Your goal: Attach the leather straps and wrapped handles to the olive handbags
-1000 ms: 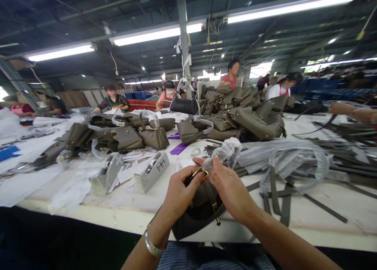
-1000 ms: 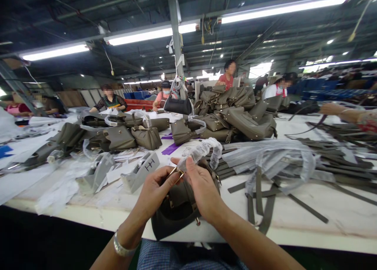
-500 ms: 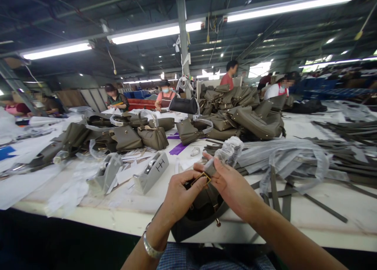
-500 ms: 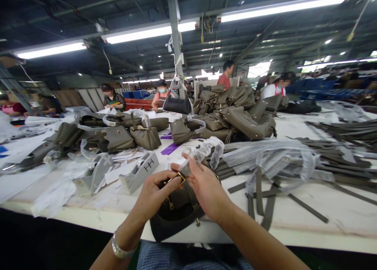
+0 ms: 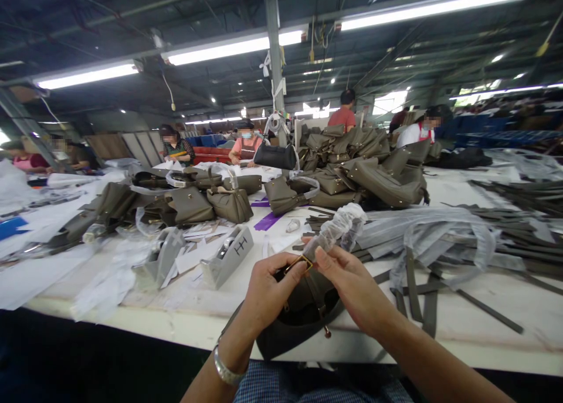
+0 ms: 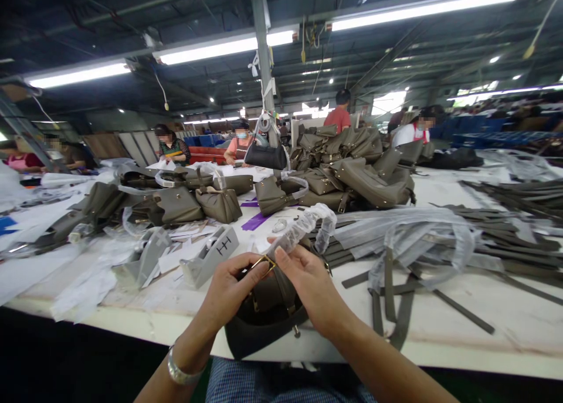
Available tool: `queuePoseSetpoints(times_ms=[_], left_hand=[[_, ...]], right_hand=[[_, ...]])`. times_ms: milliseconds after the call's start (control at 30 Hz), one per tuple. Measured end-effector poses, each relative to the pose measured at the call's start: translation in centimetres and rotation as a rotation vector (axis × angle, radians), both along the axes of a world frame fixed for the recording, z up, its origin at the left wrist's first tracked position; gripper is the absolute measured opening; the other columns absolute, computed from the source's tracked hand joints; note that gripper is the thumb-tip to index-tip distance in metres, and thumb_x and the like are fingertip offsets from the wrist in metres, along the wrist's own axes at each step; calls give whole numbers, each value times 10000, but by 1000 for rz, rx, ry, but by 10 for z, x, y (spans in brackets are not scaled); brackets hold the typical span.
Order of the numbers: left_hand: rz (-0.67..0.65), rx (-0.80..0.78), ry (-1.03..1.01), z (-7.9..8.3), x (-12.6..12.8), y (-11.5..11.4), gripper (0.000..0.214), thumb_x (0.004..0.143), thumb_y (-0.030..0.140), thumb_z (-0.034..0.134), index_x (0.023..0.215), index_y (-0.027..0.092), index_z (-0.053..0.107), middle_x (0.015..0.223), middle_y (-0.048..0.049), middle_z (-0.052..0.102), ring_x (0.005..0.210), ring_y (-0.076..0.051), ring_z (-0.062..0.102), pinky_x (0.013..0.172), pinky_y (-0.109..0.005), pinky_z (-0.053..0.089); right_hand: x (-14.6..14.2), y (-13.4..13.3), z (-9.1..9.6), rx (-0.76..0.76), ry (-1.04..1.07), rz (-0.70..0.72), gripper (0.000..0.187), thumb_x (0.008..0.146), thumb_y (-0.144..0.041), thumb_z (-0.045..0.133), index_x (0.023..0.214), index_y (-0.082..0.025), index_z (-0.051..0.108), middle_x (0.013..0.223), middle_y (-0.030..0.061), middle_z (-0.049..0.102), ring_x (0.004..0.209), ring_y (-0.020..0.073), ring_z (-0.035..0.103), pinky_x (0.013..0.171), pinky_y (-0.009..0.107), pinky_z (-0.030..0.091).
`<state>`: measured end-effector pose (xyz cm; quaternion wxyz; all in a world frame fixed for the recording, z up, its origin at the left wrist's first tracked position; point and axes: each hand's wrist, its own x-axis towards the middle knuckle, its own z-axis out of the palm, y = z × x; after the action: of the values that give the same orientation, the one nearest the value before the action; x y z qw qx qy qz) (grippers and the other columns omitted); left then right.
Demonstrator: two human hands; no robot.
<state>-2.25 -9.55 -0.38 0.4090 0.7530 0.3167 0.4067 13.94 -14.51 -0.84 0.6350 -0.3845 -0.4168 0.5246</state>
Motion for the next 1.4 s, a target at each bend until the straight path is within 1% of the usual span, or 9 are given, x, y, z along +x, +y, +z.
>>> queuePoseSetpoints(times_ms=[133,300,533,700,867,1000,1167,1267,1400], left_hand=[[-1,6,20,-1,-1,-1,249,890,363,619,790,169,739,781,-21,727,751,-164,629,694,-235,450],[0,74,122,-3,0,-1,246,906,365,596,822,181,737,791,-17,726,753,-166,632,697,-244,449],[-31,149,211,-3,-1,2,243,922,340,573,824,197,743,769,-16,728,735,-171,649,697,-251,464],[1,134,179,-5,5,2,213,918,324,584,849,200,742,815,-13,744,772,-172,661,724,-251,474],[64,38,65,-13,9,3,425,848,284,692,1263,250,609,858,16,767,784,-163,692,788,-262,505],[55,91,-2,-16,9,3,199,856,267,679,1044,227,731,1028,-20,762,948,-185,698,876,-272,518],[124,135,7,-14,7,3,159,852,279,687,983,226,760,962,-19,770,902,-197,700,858,-293,537],[140,111,5,-14,5,6,145,853,304,684,940,218,762,922,-18,767,870,-193,693,822,-281,537],[127,70,-23,-14,5,10,174,853,335,677,929,201,759,916,-26,761,850,-192,688,794,-274,537]], right_hand=[[2,1,-5,-40,15,-93,273,799,-433,757,740,-171,708,695,7,675,642,124,604,629,240,490],[2,6,-8,-74,180,-145,265,724,-413,819,734,-171,709,659,-12,622,592,96,529,586,221,452],[9,2,-3,-2,-375,-244,369,773,-462,749,572,-175,634,560,-36,502,579,113,431,549,260,357],[16,4,3,91,-582,-283,334,803,-457,700,597,-196,669,564,-28,513,570,133,424,549,278,341],[19,6,-5,108,-726,-323,384,824,-460,671,552,-194,619,526,-38,463,525,118,374,515,273,294],[19,5,-11,97,-773,-308,393,850,-462,643,570,-189,611,506,-38,475,522,122,404,514,267,317],[16,1,-13,101,-681,-247,248,874,-409,640,746,-207,704,697,1,677,676,178,602,638,278,467],[15,-3,-16,164,-646,-376,148,867,-362,666,933,-232,692,869,24,714,795,199,656,747,302,517],[14,-6,-19,390,-800,-582,70,876,-296,656,921,-245,671,906,57,681,842,216,647,788,339,539]])
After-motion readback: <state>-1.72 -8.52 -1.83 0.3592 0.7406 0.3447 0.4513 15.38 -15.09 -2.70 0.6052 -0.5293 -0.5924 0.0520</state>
